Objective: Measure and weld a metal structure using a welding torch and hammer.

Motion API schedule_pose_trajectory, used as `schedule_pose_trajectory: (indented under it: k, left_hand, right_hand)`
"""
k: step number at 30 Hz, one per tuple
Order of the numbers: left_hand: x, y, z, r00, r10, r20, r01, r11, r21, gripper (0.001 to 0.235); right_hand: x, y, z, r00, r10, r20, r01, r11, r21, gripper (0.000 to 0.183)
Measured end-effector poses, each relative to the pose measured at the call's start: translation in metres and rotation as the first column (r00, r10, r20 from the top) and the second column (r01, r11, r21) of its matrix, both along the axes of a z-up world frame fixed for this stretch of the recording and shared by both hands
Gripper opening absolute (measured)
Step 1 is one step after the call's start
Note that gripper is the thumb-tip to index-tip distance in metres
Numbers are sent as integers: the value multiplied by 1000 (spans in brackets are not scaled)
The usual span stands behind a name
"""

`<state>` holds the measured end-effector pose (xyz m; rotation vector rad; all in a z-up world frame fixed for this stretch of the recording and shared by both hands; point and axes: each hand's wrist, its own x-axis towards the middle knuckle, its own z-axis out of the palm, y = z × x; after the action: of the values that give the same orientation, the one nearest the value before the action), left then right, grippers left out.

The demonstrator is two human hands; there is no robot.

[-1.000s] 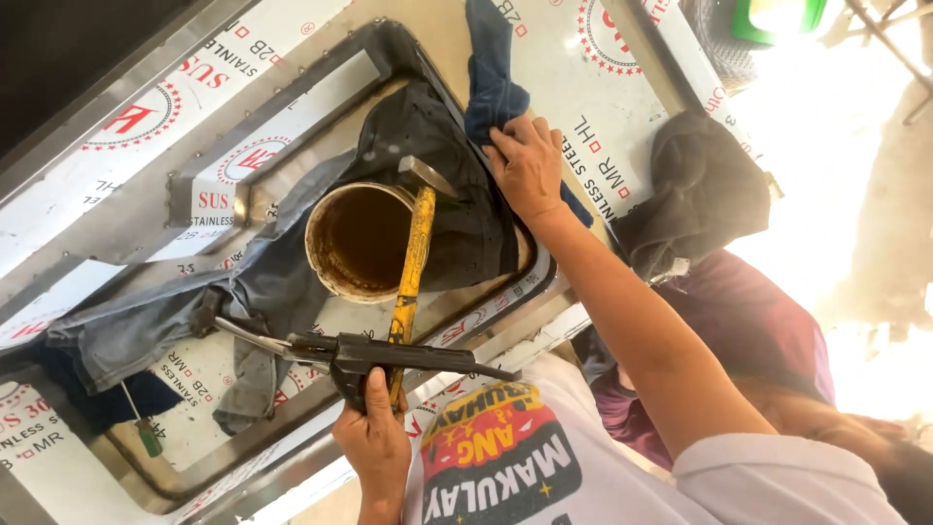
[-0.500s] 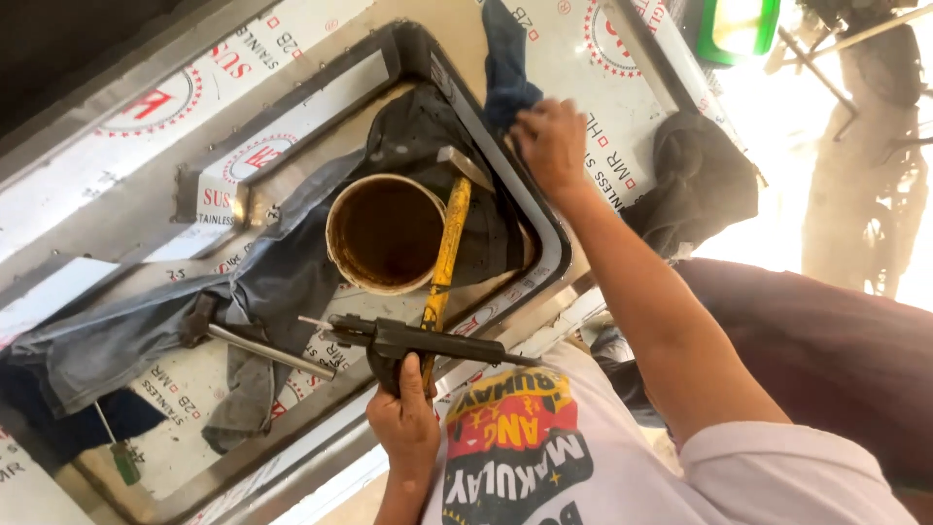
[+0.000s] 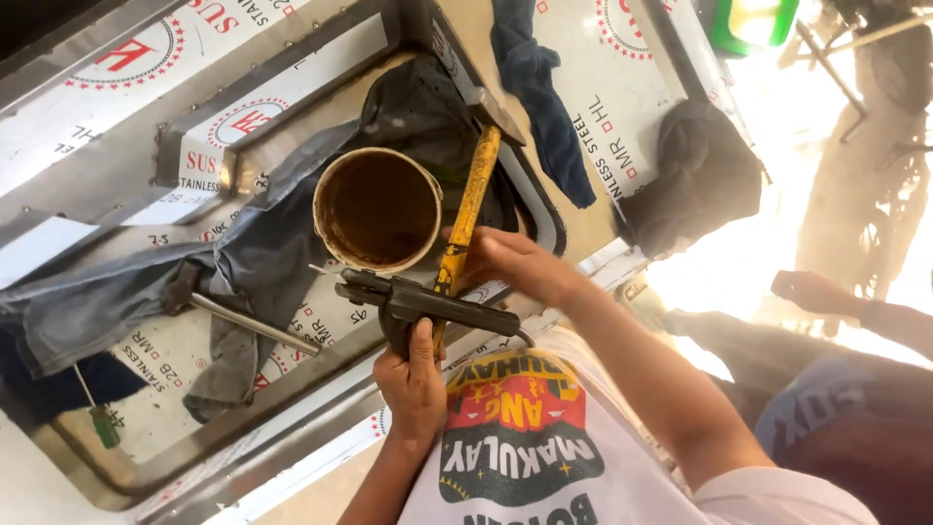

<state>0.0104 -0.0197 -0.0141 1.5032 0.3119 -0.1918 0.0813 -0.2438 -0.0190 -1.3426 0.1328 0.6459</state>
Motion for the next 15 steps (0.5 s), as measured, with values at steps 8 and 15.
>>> schedule_pose_trajectory:
  k: [8,15]
  left_hand:
    - [-15,-25,27,985,-68,159,79,995,-64,39]
    - [-18,-28,22,995,102,6,-102,995,10,40]
  right_hand:
    - [61,-11,39,828,-468,310,504,862,-46,35]
    - [47,-99,51,832,44,553,376,689,-620,62]
